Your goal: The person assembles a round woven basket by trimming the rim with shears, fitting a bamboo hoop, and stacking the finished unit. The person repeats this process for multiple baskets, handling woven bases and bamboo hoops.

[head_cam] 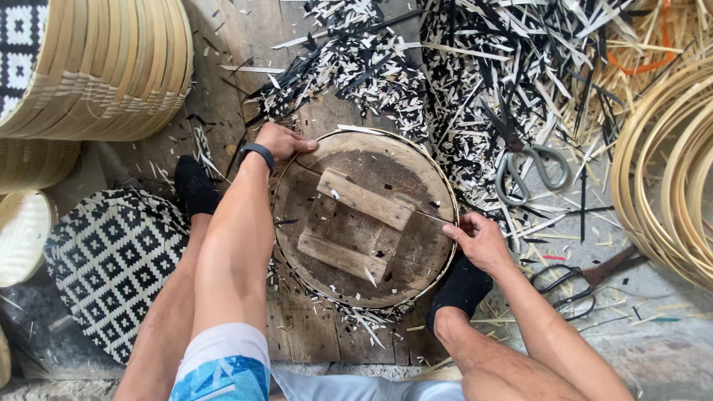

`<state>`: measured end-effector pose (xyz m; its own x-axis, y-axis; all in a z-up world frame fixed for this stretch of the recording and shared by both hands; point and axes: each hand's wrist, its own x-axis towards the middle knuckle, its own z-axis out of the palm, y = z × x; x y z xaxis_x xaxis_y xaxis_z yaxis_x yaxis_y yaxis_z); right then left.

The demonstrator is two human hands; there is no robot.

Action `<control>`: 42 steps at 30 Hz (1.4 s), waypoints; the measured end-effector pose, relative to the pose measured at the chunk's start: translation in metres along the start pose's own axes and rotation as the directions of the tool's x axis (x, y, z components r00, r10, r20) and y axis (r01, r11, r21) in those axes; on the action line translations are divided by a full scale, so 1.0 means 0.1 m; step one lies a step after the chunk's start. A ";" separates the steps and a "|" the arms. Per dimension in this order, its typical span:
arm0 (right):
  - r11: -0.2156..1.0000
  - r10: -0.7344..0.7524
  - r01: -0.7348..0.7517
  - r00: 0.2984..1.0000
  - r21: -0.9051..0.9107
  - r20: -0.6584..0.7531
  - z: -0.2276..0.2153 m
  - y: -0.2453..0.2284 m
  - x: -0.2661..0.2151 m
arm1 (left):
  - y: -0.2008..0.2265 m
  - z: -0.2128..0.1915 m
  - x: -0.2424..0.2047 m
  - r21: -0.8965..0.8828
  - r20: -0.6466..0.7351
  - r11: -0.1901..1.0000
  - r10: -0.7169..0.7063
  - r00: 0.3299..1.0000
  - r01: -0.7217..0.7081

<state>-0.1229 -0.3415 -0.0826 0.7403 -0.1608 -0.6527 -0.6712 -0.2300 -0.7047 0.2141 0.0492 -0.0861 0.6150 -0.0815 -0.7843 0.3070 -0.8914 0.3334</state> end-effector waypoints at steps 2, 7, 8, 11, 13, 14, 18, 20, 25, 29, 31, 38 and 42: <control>0.999 -0.015 0.016 1.000 0.031 -0.027 0.03 0.02 -0.01 | -0.03 0.04 -0.04 -0.097 -0.049 0.995 0.015 0.999 -0.020; 0.998 -0.055 0.055 0.997 0.003 -0.057 0.06 0.07 -0.01 | -0.04 0.14 -0.14 -0.199 -0.098 0.975 0.083 0.992 -0.101; 0.999 -0.053 0.053 0.997 0.010 -0.055 0.05 0.07 -0.02 | -0.05 0.15 -0.18 -0.171 -0.102 0.977 0.108 0.989 -0.124; 0.994 -0.065 0.068 0.997 0.083 -0.035 0.04 0.07 -0.03 | -0.25 0.10 -0.26 -0.124 -0.096 0.981 0.139 0.986 -0.151; 0.995 -0.056 0.059 0.998 0.079 -0.033 0.04 0.09 -0.03 | -0.51 0.07 -0.28 -0.214 -0.042 0.973 0.074 0.996 -0.081; 0.998 -0.044 0.046 0.998 0.044 -0.044 0.03 0.09 -0.02 | -0.65 0.07 -0.28 -0.307 0.012 0.952 0.015 1.000 -0.010; 0.993 -0.087 0.088 0.996 0.083 -0.021 0.06 0.10 -0.01 | -0.93 0.19 -0.22 -0.262 -0.055 0.965 0.012 0.998 -0.026; 0.994 -0.100 0.101 0.995 0.034 -0.029 0.04 0.07 -0.02 | -0.93 0.22 -0.20 -0.242 -0.083 0.970 0.001 0.997 -0.021; 0.993 -0.082 0.075 0.994 -0.095 -0.074 0.07 -0.01 -0.09 | -0.81 0.30 -0.33 -0.201 -0.208 0.979 0.000 0.978 -0.043; 0.995 -0.083 0.080 0.995 -0.052 -0.060 0.04 0.01 -0.08 | -0.80 0.49 -0.57 -0.329 -0.383 0.925 0.052 0.922 -0.189; 0.997 -0.076 0.075 0.996 -0.008 -0.041 0.02 0.06 -0.07 | -1.00 0.63 -0.79 -0.389 -0.425 0.904 -0.008 0.905 -0.175; 0.995 -0.091 0.092 0.996 0.045 -0.015 0.01 0.14 -0.07 | -1.84 1.24 -1.73 -0.849 0.055 0.472 -0.366 0.929 0.236; 0.996 -0.082 0.085 0.994 0.038 -0.075 0.03 0.07 -0.09 | -1.83 1.34 -1.68 -0.860 -0.026 0.472 -0.419 0.908 0.193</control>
<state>-0.1346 -0.3387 -0.0824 0.7936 -0.2130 -0.5700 -0.6068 -0.2062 -0.7677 -0.0426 0.1663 -0.0855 0.4485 0.3108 -0.8380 0.8885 -0.0529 0.4559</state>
